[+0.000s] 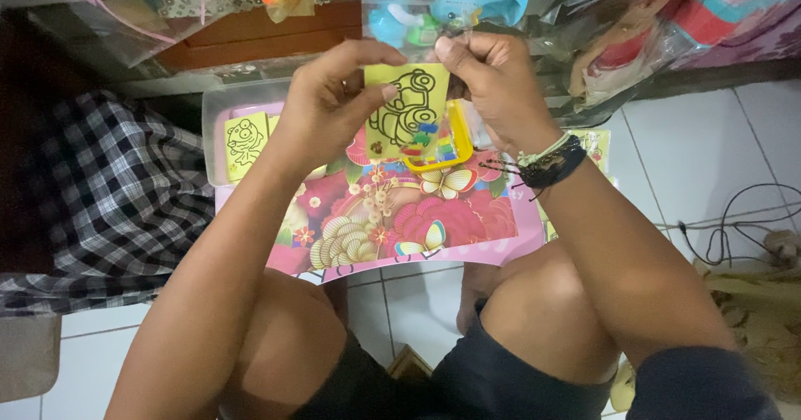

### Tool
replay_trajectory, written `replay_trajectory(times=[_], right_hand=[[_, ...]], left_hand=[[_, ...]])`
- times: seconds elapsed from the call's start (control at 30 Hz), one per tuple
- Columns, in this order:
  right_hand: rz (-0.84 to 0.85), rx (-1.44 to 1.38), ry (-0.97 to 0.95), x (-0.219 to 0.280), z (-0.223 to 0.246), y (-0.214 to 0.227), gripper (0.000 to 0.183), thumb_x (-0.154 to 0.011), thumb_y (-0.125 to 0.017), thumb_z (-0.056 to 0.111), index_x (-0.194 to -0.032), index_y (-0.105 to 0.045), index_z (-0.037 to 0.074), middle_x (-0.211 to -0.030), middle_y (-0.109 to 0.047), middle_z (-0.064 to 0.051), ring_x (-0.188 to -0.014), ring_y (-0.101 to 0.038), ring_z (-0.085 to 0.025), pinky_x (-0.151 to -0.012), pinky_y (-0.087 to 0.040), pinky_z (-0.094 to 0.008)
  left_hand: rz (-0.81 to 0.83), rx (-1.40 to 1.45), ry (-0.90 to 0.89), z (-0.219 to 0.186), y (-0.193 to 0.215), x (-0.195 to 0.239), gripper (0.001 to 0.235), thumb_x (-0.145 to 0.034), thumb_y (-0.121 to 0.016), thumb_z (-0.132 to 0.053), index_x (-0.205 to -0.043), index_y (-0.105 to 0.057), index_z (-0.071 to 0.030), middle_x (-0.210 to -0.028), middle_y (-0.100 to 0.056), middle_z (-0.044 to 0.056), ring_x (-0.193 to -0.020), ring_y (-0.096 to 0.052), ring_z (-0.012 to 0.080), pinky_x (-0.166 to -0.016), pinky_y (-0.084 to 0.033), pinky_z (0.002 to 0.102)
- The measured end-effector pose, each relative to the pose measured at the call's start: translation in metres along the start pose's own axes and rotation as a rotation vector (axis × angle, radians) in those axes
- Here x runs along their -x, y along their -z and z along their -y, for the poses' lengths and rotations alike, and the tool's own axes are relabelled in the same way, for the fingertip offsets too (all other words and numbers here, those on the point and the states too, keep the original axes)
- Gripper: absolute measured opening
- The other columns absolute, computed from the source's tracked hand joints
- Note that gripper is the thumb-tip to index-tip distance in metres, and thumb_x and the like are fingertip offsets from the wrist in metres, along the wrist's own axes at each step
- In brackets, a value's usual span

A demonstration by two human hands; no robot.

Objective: The person places small yellow cards with cartoon drawings into clear plastic bags, adds colorful beads from a yellow container, and seals the bags. The person repeats this process for several cards, stacking the finished packages on the floor.

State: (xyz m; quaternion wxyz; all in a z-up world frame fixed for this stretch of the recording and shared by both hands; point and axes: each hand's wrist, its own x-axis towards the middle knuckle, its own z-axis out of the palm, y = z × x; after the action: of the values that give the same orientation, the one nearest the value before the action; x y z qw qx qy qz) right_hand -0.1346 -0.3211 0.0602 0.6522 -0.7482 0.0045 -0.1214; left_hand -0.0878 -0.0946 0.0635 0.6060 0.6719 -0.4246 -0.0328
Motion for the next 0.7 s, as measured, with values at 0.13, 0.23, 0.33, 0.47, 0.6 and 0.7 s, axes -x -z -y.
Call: replay_trajectory(times=[0.13,0.23,0.33,0.47,0.6,0.7], right_hand=[[0.004,-0.015,-0.034,0.001,0.000,-0.006,0.026,-0.103,-0.065,0.020,-0.086,-0.074,0.003,-0.090,-0.074,-0.004,-0.077,-0.065,-0.007,-0.062,-0.055,-0.020],[0.003,-0.036,0.074,0.001,-0.001,-0.004,0.014,-0.102,-0.069,0.013,-0.115,-0.063,0.012,-0.096,-0.071,0.000,-0.077,-0.067,-0.007,-0.068,-0.061,-0.022],[0.066,-0.009,0.237,0.006,0.012,-0.002,0.028,-0.103,-0.066,0.011,-0.123,-0.047,0.014,-0.114,-0.073,-0.013,-0.098,-0.072,-0.015,-0.081,-0.058,-0.026],[0.170,0.030,0.398,0.007,0.010,-0.004,0.025,-0.104,-0.066,-0.003,-0.123,-0.057,0.010,-0.118,-0.066,-0.008,-0.111,-0.064,-0.016,-0.103,-0.059,-0.030],[0.107,0.114,0.304,0.008,0.008,-0.010,0.017,-0.100,-0.070,0.000,-0.117,-0.071,0.004,-0.111,-0.073,-0.009,-0.100,-0.069,-0.013,-0.087,-0.065,-0.026],[0.082,0.194,0.288,0.008,0.009,-0.008,0.014,-0.099,-0.073,0.003,-0.113,-0.075,0.004,-0.106,-0.076,-0.008,-0.094,-0.068,-0.010,-0.083,-0.061,-0.022]], left_hand=[[-0.061,-0.134,-0.007,0.007,-0.002,-0.001,0.016,-0.103,-0.068,0.000,-0.115,-0.075,-0.007,-0.094,-0.072,0.001,-0.067,-0.046,0.0064,-0.061,-0.040,0.023],[-0.142,-0.150,0.090,0.000,0.002,-0.001,0.020,-0.104,-0.068,-0.003,-0.121,-0.075,-0.011,-0.071,-0.051,-0.008,-0.057,-0.029,0.0037,-0.054,-0.025,0.021],[-0.196,-0.181,0.092,0.003,0.009,0.001,0.019,-0.106,-0.069,-0.006,-0.124,-0.071,-0.010,-0.063,-0.033,-0.006,-0.058,-0.031,0.0058,-0.057,-0.034,0.024],[-0.221,-0.200,0.109,0.009,0.013,0.000,0.017,-0.105,-0.069,-0.008,-0.121,-0.073,-0.012,-0.061,-0.035,-0.007,-0.056,-0.032,0.0046,-0.055,-0.031,0.023],[-0.207,-0.197,0.147,0.008,0.010,-0.001,0.018,-0.103,-0.070,-0.010,-0.121,-0.074,-0.013,-0.063,-0.040,-0.007,-0.057,-0.034,0.0038,-0.057,-0.036,0.022],[-0.174,-0.172,0.156,0.006,0.009,-0.001,0.021,-0.101,-0.075,-0.008,-0.122,-0.072,-0.011,-0.076,-0.054,-0.006,-0.059,-0.035,0.0039,-0.056,-0.039,0.021]])
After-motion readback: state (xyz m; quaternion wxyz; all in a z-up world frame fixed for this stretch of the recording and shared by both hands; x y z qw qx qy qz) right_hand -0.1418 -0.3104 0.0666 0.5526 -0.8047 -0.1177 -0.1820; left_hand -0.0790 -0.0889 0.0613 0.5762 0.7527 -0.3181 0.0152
